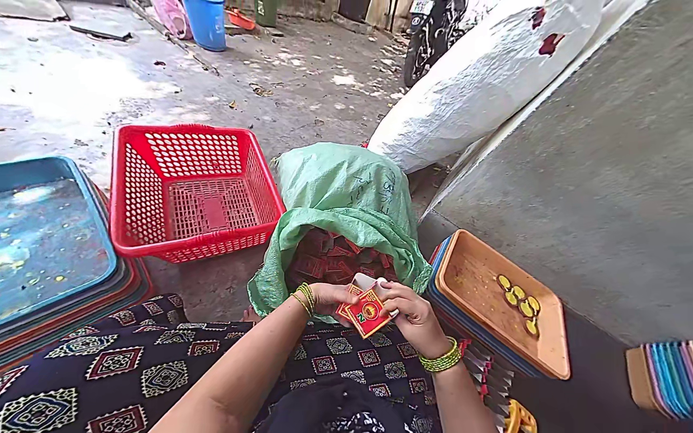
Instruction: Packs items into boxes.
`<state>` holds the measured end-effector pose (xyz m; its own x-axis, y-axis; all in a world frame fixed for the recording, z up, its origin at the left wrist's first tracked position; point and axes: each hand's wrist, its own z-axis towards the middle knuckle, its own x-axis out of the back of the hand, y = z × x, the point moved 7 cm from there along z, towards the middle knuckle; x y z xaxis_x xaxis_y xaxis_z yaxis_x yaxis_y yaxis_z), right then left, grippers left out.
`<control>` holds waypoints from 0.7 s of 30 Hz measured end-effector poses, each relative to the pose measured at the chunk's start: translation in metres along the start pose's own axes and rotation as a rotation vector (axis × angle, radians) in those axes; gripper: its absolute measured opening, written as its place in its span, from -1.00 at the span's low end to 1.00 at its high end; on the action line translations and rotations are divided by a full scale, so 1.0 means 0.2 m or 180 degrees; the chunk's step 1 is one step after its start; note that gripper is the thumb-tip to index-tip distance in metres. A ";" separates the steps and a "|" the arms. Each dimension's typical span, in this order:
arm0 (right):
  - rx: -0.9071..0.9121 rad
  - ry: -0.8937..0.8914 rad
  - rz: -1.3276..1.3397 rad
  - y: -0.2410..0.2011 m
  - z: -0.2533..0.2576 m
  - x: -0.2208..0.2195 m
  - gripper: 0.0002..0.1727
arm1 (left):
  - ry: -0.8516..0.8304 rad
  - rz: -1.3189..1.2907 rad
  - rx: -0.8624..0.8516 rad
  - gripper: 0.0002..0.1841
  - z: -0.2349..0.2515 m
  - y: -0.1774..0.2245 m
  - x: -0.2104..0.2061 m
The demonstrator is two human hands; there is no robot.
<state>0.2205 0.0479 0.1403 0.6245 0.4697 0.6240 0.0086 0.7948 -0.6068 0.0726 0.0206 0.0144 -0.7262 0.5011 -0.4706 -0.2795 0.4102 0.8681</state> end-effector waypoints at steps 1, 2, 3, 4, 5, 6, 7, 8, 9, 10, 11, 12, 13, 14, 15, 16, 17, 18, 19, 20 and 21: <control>-0.0037 0.0071 -0.0026 -0.01 -0.01 0.01 -0.74 | -0.0130 -0.0039 -0.0024 -0.30 0.02 0.00 -0.04; -0.0082 0.0213 -0.0065 -0.02 -0.03 0.02 -0.73 | -0.0209 -0.0081 -0.0057 -0.40 0.04 0.01 -0.07; -0.0113 0.0445 -0.0104 -0.03 -0.05 0.05 -0.73 | -0.0245 -0.0128 -0.0142 -0.44 0.05 0.02 -0.11; -0.0157 0.0725 -0.0117 -0.04 -0.08 0.08 -0.73 | -0.0258 -0.0205 -0.0290 -0.44 0.07 0.03 -0.16; -0.0245 0.1028 -0.0097 -0.05 -0.12 0.12 -0.73 | -0.0238 -0.0323 -0.0498 -0.40 0.08 0.06 -0.20; -0.0432 0.1301 -0.0005 -0.05 -0.17 0.16 -0.71 | -0.0154 -0.0432 -0.0686 -0.28 0.09 0.08 -0.24; -0.0721 0.1524 0.0310 -0.05 -0.23 0.20 -0.64 | -0.0028 -0.0444 -0.0825 -0.10 0.10 0.10 -0.29; -0.1067 0.1688 0.0782 -0.04 -0.30 0.23 -0.55 | 0.0143 -0.0358 -0.0933 0.07 0.11 0.12 -0.34; -0.1347 0.1800 0.1183 -0.03 -0.37 0.24 -0.40 | 0.0330 -0.0193 -0.1028 0.19 0.11 0.14 -0.40; -0.1499 0.1842 0.1431 -0.04 -0.45 0.25 -0.20 | 0.0472 0.0047 -0.1149 0.29 0.12 0.14 -0.46; -0.1548 0.1814 0.1550 -0.05 -0.52 0.24 0.05 | 0.0536 0.0339 -0.1317 0.37 0.14 0.13 -0.52; -0.1598 0.1782 0.1507 -0.08 -0.59 0.22 0.21 | 0.0541 0.0642 -0.1480 0.44 0.17 0.09 -0.57; -0.1631 0.1792 0.1387 -0.09 -0.66 0.20 0.29 | 0.0517 0.0909 -0.1607 0.46 0.20 0.04 -0.62; -0.1657 0.1852 0.1226 -0.10 -0.73 0.17 0.33 | 0.0470 0.1172 -0.1694 0.45 0.23 -0.01 -0.67; -0.1646 0.1929 0.1038 -0.10 -0.81 0.15 0.36 | 0.0510 0.1564 -0.1684 0.46 0.24 -0.06 -0.70; -0.1590 0.1956 0.0829 -0.11 -0.87 0.12 0.36 | 0.0579 0.2031 -0.1596 0.51 0.26 -0.12 -0.71; -0.1517 0.1931 0.0633 -0.11 -0.91 0.10 0.36 | 0.0622 0.2459 -0.1510 0.56 0.27 -0.16 -0.71; -0.1455 0.1865 0.0503 -0.11 -0.95 0.08 0.37 | 0.0626 0.2794 -0.1394 0.63 0.28 -0.18 -0.72; -0.1412 0.1778 0.0500 -0.12 -0.98 0.05 0.38 | 0.0589 0.3006 -0.1278 0.72 0.28 -0.19 -0.74; -0.1376 0.1734 0.0619 -0.13 -0.99 0.03 0.38 | 0.0546 0.3093 -0.1195 0.79 0.29 -0.20 -0.75; -0.1310 0.1728 0.0761 -0.13 -1.00 0.01 0.36 | 0.0516 0.3091 -0.1170 0.83 0.29 -0.20 -0.77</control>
<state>0.3776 -0.0487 0.0598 0.9451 0.2705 0.1831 0.0497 0.4347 -0.8992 0.2311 -0.0293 0.0421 -0.8083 0.3717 0.4566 0.3142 -0.3836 0.8684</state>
